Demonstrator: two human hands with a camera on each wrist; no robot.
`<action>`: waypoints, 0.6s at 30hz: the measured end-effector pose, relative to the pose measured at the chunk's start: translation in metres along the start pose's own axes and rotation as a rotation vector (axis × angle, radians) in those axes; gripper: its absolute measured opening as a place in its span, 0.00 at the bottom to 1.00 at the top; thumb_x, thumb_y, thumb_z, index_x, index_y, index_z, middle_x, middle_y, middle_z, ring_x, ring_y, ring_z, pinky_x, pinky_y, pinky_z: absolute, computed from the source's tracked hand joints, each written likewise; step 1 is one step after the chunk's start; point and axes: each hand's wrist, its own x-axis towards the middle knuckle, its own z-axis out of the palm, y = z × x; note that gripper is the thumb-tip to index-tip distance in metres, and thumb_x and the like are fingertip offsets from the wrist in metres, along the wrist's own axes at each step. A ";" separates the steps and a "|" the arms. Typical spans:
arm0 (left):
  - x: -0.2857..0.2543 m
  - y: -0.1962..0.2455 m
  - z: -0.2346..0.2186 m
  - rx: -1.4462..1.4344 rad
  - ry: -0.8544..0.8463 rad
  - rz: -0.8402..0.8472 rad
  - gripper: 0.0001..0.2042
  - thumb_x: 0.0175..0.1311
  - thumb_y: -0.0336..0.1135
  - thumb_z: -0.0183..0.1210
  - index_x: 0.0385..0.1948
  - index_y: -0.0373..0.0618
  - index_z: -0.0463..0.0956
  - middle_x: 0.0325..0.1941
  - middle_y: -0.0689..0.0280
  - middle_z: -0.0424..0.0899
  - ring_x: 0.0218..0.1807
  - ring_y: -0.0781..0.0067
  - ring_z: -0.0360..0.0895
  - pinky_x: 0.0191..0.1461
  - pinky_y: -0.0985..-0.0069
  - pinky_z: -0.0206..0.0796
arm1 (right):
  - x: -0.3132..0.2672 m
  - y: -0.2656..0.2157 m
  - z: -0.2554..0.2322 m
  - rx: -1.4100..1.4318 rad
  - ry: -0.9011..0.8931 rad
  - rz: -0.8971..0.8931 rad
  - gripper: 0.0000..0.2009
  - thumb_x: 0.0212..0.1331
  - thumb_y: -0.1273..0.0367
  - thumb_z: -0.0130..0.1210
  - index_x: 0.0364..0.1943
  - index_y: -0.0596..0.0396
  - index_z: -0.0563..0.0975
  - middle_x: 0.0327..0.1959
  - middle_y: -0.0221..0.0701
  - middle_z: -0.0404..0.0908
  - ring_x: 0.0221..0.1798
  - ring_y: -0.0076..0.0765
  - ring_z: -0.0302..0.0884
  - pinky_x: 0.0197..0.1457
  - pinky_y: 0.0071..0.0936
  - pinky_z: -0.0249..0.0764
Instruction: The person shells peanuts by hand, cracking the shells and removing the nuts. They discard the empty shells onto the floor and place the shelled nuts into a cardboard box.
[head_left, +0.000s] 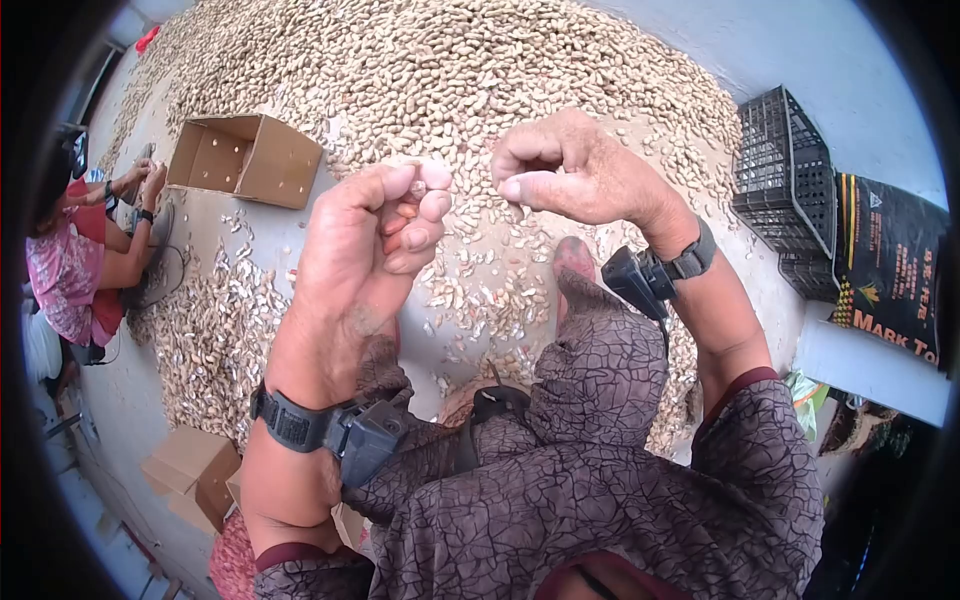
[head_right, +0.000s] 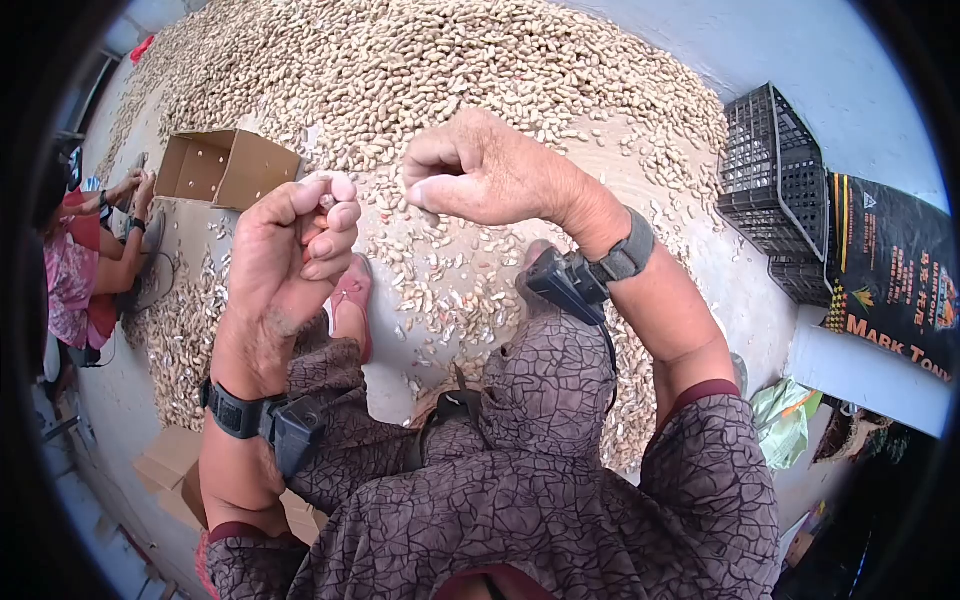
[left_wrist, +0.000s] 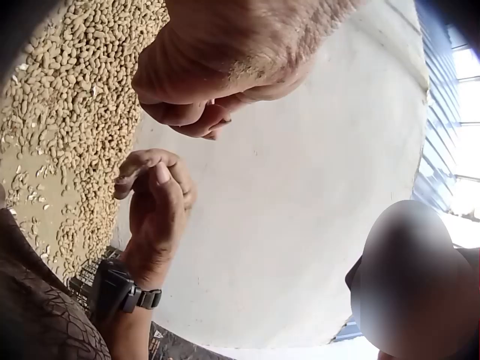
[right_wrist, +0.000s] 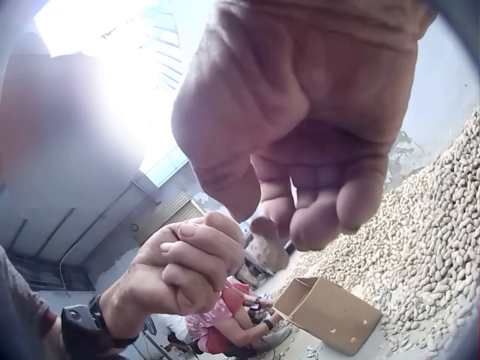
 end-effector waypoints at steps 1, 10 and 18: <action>-0.001 0.000 0.000 0.002 0.003 -0.001 0.10 0.59 0.31 0.42 0.31 0.33 0.70 0.21 0.65 0.70 0.18 0.84 0.60 0.14 0.89 0.46 | -0.003 0.017 0.001 0.010 -0.154 0.142 0.08 0.45 0.66 0.54 0.22 0.58 0.74 0.15 0.35 0.72 0.19 0.25 0.69 0.23 0.24 0.65; -0.006 0.000 0.009 0.039 0.116 0.012 0.10 0.61 0.33 0.43 0.31 0.35 0.69 0.20 0.64 0.69 0.16 0.84 0.58 0.15 0.89 0.44 | -0.027 0.199 0.070 -0.617 -0.174 0.419 0.28 0.45 0.65 0.54 0.55 0.50 0.63 0.61 0.47 0.54 0.52 0.51 0.67 0.53 0.35 0.65; -0.005 0.001 0.012 0.099 0.173 0.026 0.10 0.62 0.36 0.44 0.28 0.36 0.66 0.18 0.63 0.67 0.13 0.85 0.54 0.12 0.88 0.45 | -0.002 0.276 0.109 -0.687 -0.148 0.486 0.23 0.46 0.78 0.45 0.51 0.51 0.65 0.59 0.46 0.57 0.50 0.49 0.68 0.52 0.36 0.66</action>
